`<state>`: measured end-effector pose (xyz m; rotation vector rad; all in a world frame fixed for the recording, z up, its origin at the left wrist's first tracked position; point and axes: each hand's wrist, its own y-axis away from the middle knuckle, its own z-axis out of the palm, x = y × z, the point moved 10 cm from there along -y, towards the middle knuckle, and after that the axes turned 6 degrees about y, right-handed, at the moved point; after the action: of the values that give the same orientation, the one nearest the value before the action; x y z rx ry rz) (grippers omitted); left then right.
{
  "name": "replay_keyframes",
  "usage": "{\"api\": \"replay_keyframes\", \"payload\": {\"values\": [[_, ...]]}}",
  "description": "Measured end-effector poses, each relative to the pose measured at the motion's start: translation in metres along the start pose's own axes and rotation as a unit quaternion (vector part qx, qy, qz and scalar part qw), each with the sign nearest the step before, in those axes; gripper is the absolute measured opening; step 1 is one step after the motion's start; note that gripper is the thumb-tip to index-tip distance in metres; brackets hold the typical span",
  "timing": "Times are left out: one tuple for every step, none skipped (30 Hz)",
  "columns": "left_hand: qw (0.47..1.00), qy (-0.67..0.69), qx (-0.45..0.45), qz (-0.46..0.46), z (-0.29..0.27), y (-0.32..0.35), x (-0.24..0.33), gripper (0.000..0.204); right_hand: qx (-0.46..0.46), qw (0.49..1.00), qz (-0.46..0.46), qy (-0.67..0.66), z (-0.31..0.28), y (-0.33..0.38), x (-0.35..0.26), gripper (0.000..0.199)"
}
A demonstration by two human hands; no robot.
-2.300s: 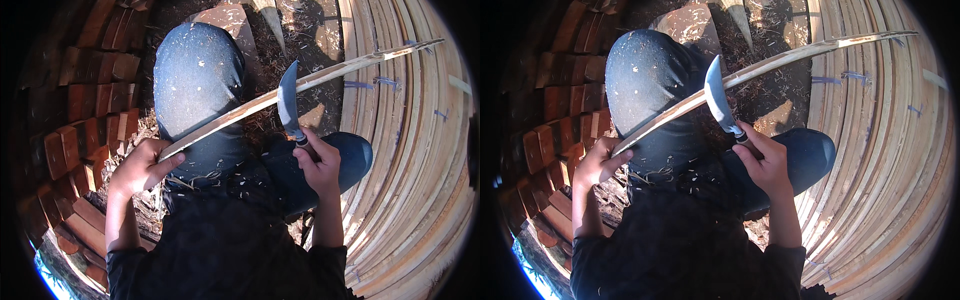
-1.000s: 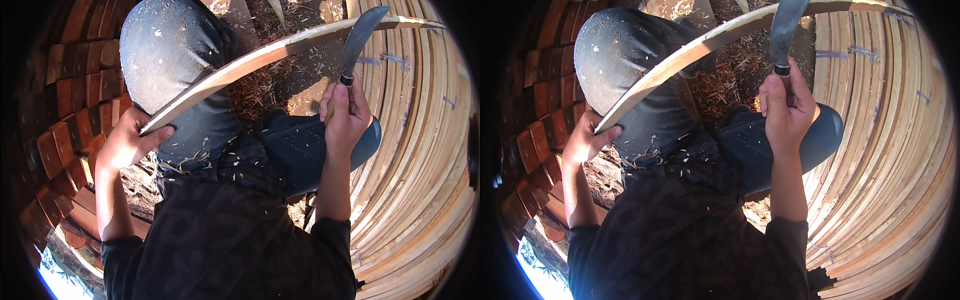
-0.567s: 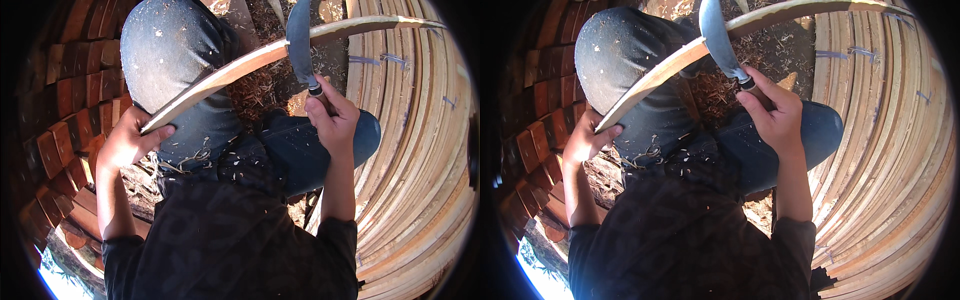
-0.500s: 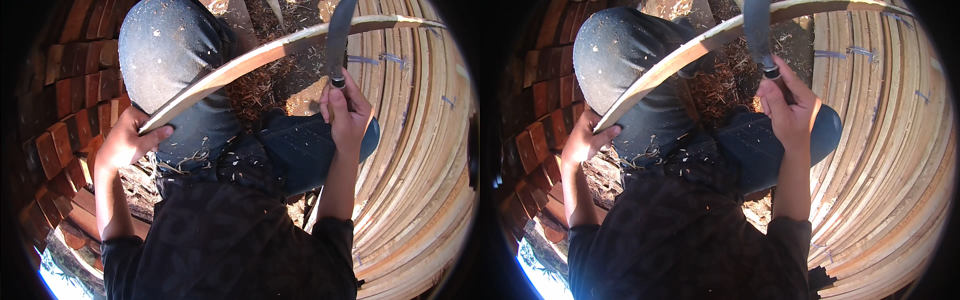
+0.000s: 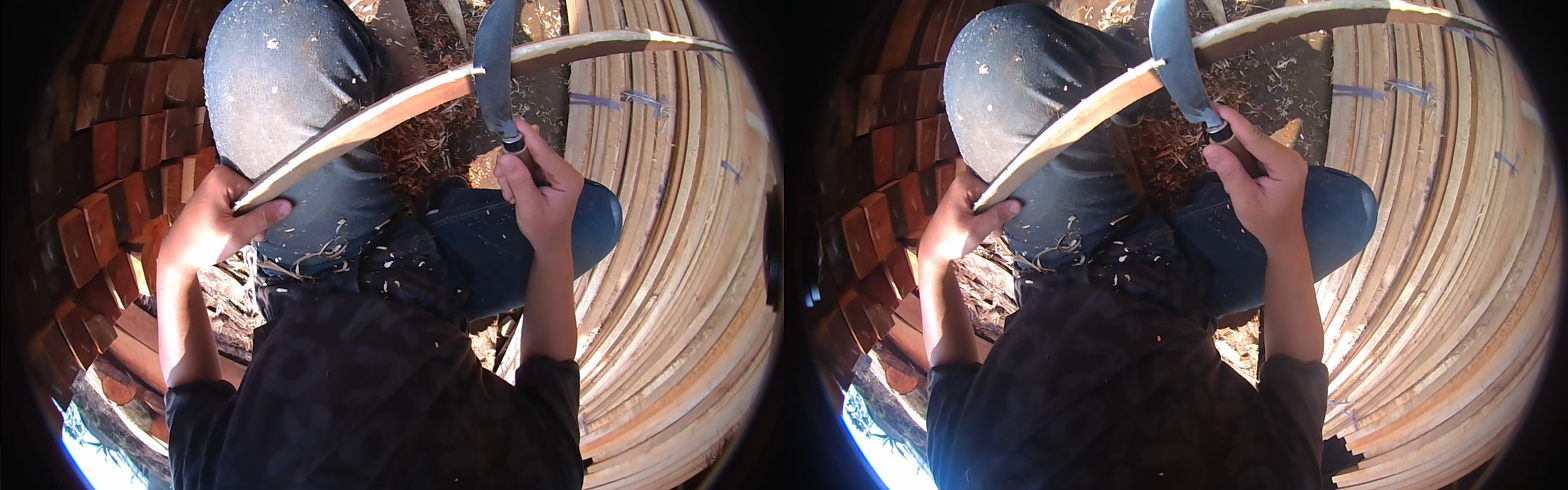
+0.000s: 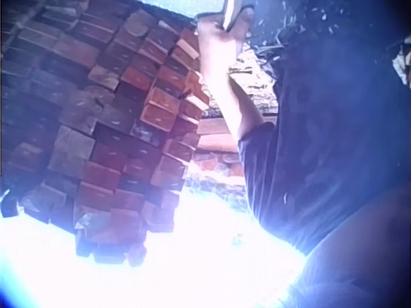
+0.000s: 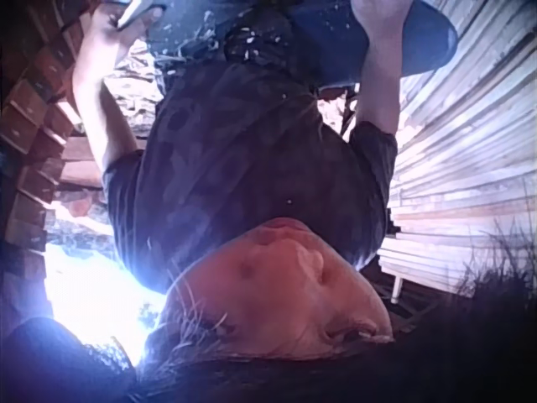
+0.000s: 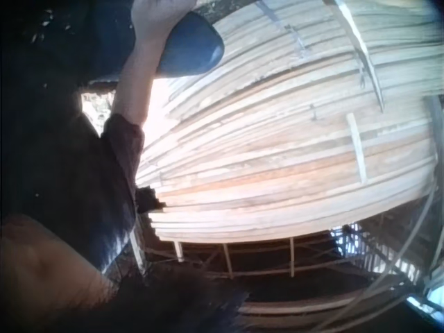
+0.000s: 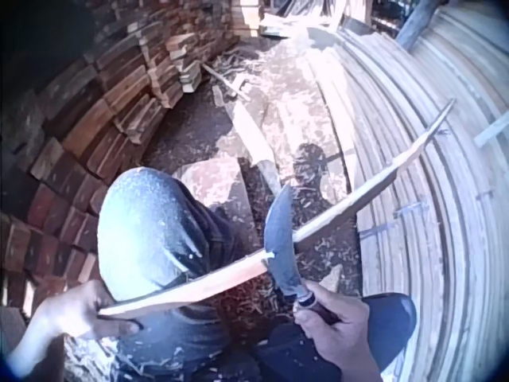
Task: The person sits on the ground and uses a curved knife to shave thin strips from a long, thin piece of wood held between their legs. They repeatedly scrape the blade along the wood's surface to remove shavings.
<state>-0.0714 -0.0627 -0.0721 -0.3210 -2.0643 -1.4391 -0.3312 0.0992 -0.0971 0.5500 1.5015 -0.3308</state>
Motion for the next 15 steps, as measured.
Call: {"api": "replay_keyframes", "payload": {"values": [[1.000,-0.009,-0.005,0.004,0.000,0.000,0.001,0.027,0.040,0.998,0.012,-0.054,-0.011,-0.007,0.000,0.037],[1.000,-0.019,-0.010,0.006,-0.002,0.000,0.002,0.027,0.080,0.991,0.025,-0.108,-0.020,-0.011,0.002,0.038],[0.999,-0.029,-0.015,0.008,-0.002,0.000,0.001,0.026,0.160,0.971,0.029,-0.174,-0.027,-0.008,0.006,0.036],[1.000,-0.024,0.018,0.001,-0.004,0.001,-0.002,0.026,0.105,0.992,0.003,-0.076,-0.016,-0.006,0.001,0.035],[0.998,-0.023,0.051,-0.005,-0.007,0.002,-0.003,0.026,0.051,0.998,-0.024,0.021,-0.001,0.001,-0.001,0.034],[0.996,-0.021,0.083,-0.011,-0.011,0.003,-0.004,0.026,-0.003,0.992,-0.051,0.117,0.013,0.006,-0.004,0.033],[1.000,0.000,0.027,-0.003,-0.004,0.000,0.003,0.026,-0.008,0.986,-0.058,0.159,0.013,0.007,-0.009,0.033],[1.000,-0.007,0.024,0.006,-0.004,0.000,0.001,0.027,0.019,0.994,-0.037,0.105,0.002,0.003,-0.011,0.034],[1.000,-0.015,0.022,0.015,-0.005,0.001,-0.003,0.027,0.045,0.998,-0.015,0.050,-0.010,-0.002,-0.012,0.035],[0.999,-0.022,0.020,0.023,-0.006,0.001,-0.005,0.027,0.070,0.997,0.006,-0.005,-0.018,-0.007,-0.011,0.036],[1.000,-0.014,-0.004,0.014,-0.003,0.000,0.000,0.028,0.148,0.984,0.032,-0.094,-0.026,-0.006,-0.003,0.037],[1.000,-0.022,0.003,0.009,-0.003,-0.001,-0.001,0.028,0.122,0.991,0.015,-0.060,-0.018,-0.004,-0.006,0.037],[0.999,-0.030,0.010,0.004,-0.003,-0.001,-0.003,0.028,0.095,0.995,-0.002,-0.026,-0.011,0.000,-0.007,0.036],[0.999,-0.039,0.019,-0.001,-0.005,-0.001,-0.004,0.029,0.068,0.997,-0.020,0.007,-0.003,0.001,-0.009,0.036],[0.999,-0.032,0.028,0.000,-0.007,0.000,-0.004,0.029,0.058,0.998,-0.006,0.024,-0.011,-0.001,-0.009,0.036]]}}
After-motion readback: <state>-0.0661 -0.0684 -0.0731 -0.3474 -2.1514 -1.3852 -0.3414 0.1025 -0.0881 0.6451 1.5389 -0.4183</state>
